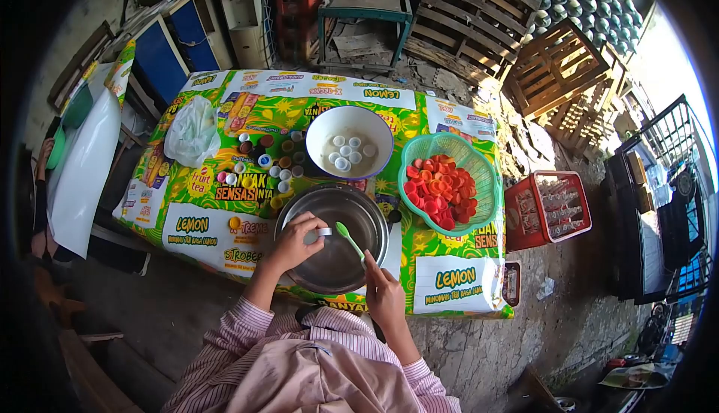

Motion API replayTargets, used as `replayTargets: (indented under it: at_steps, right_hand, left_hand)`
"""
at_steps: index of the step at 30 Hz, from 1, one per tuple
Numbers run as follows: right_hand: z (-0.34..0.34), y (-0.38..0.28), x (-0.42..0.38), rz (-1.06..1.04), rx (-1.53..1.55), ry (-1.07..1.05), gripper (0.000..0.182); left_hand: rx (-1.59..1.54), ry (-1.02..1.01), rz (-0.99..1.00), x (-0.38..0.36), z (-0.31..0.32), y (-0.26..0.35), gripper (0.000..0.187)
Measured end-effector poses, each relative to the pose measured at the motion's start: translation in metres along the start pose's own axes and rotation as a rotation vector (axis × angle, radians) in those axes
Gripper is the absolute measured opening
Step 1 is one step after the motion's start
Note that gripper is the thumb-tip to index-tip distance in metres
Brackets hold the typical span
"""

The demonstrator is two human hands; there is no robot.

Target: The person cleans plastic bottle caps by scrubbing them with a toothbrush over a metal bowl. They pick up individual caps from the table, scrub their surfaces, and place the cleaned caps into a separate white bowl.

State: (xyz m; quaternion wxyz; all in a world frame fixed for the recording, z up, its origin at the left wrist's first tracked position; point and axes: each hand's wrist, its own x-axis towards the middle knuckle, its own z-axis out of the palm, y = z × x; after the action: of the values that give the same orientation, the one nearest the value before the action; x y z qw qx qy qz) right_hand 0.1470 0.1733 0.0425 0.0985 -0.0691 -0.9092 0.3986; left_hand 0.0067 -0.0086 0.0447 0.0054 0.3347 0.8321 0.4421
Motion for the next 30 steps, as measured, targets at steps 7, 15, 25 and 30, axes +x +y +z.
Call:
replayTargets:
  at_steps: [7, 15, 25, 30]
  right_hand:
    - [-0.019, -0.013, -0.004, -0.058, 0.036, 0.135, 0.046]
    - [-0.017, -0.013, -0.003, 0.027, -0.091, 0.012, 0.043]
    - [-0.001, -0.001, -0.014, 0.079, -0.027, 0.114, 0.043]
    - [0.002, 0.010, -0.019, 0.076, -0.023, 0.126, 0.043]
  left_hand:
    - [-0.065, 0.136, 0.171, 0.008, -0.018, 0.021, 0.022]
    - [-0.115, -0.146, -0.211, 0.000, 0.007, 0.012, 0.025]
    - [-0.351, -0.269, -0.282, 0.002, 0.002, 0.010, 0.017]
    - [-0.537, -0.167, -0.233, 0.046, -0.005, -0.034, 0.016]
